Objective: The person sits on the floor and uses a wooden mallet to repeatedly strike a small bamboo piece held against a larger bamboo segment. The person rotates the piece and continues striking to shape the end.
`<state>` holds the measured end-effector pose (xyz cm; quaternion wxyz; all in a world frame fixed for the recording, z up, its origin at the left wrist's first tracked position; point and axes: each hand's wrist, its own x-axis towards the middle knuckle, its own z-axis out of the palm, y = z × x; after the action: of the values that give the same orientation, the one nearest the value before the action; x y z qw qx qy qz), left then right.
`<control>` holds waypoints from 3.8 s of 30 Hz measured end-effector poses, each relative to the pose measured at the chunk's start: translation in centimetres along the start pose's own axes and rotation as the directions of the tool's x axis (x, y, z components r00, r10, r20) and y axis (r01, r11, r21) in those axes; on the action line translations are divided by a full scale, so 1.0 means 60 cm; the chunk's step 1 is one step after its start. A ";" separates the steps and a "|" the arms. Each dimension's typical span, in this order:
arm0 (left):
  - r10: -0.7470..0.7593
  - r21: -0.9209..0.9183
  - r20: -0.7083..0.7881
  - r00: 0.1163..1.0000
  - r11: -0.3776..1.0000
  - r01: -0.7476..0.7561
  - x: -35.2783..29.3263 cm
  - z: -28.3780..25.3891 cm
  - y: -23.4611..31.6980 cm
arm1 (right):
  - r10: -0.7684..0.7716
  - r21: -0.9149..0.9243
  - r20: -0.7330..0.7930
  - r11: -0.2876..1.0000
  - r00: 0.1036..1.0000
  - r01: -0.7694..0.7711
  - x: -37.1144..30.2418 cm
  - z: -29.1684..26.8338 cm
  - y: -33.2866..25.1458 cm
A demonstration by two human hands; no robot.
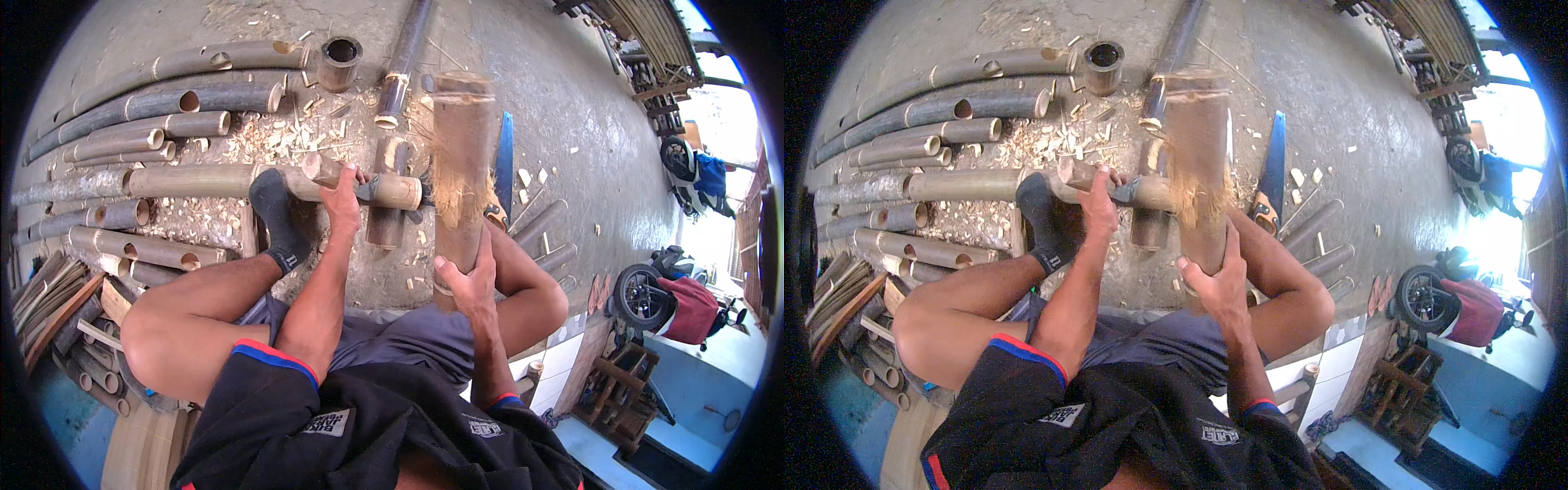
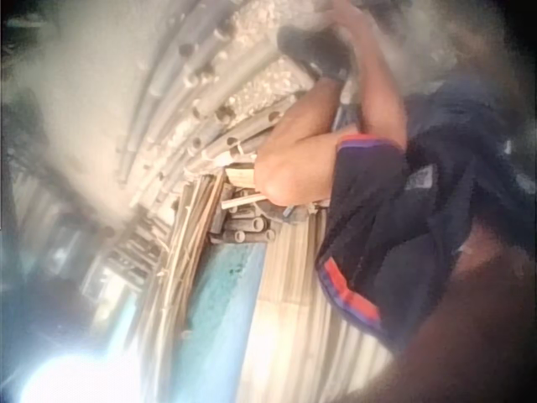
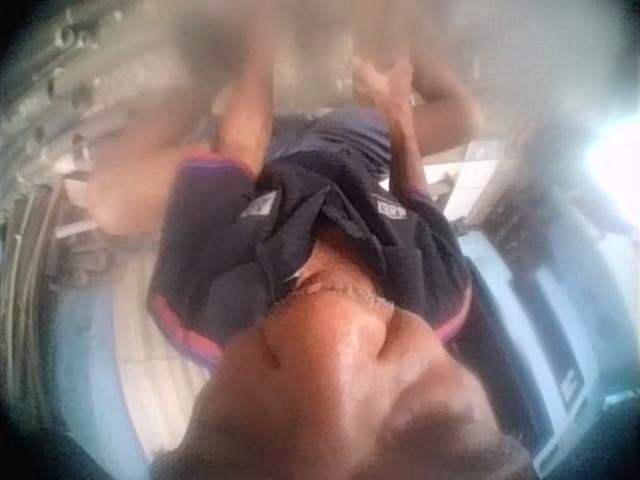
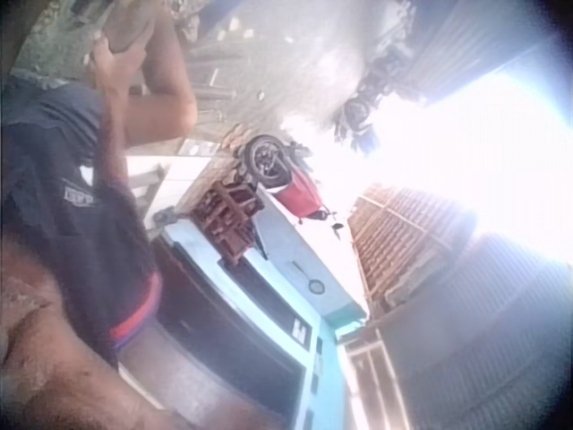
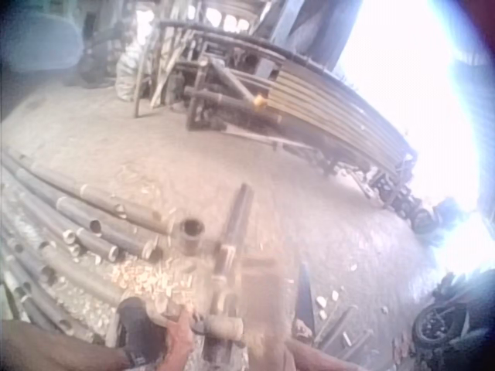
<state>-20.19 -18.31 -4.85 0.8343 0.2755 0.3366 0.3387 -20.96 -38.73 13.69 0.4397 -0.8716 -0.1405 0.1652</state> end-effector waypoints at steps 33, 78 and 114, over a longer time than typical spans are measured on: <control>0.268 0.309 0.080 0.960 0.909 -0.280 0.011 -0.055 -0.068 | -0.762 -0.240 0.266 0.541 0.590 0.806 0.200 0.061 -0.292; 0.097 0.251 0.017 0.995 0.963 -0.098 0.015 -0.039 -0.071 | -0.893 -0.196 0.287 0.299 0.347 0.934 0.240 0.113 -0.351; -0.142 0.323 0.120 0.983 0.942 0.097 0.010 -0.039 -0.074 | -0.341 -0.569 0.753 0.090 0.562 0.817 0.241 0.041 -0.333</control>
<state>-19.93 -20.05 -9.60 0.8204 0.4076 0.3424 0.2087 -10.87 -19.88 26.18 -0.1198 -0.7538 -0.6438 0.0545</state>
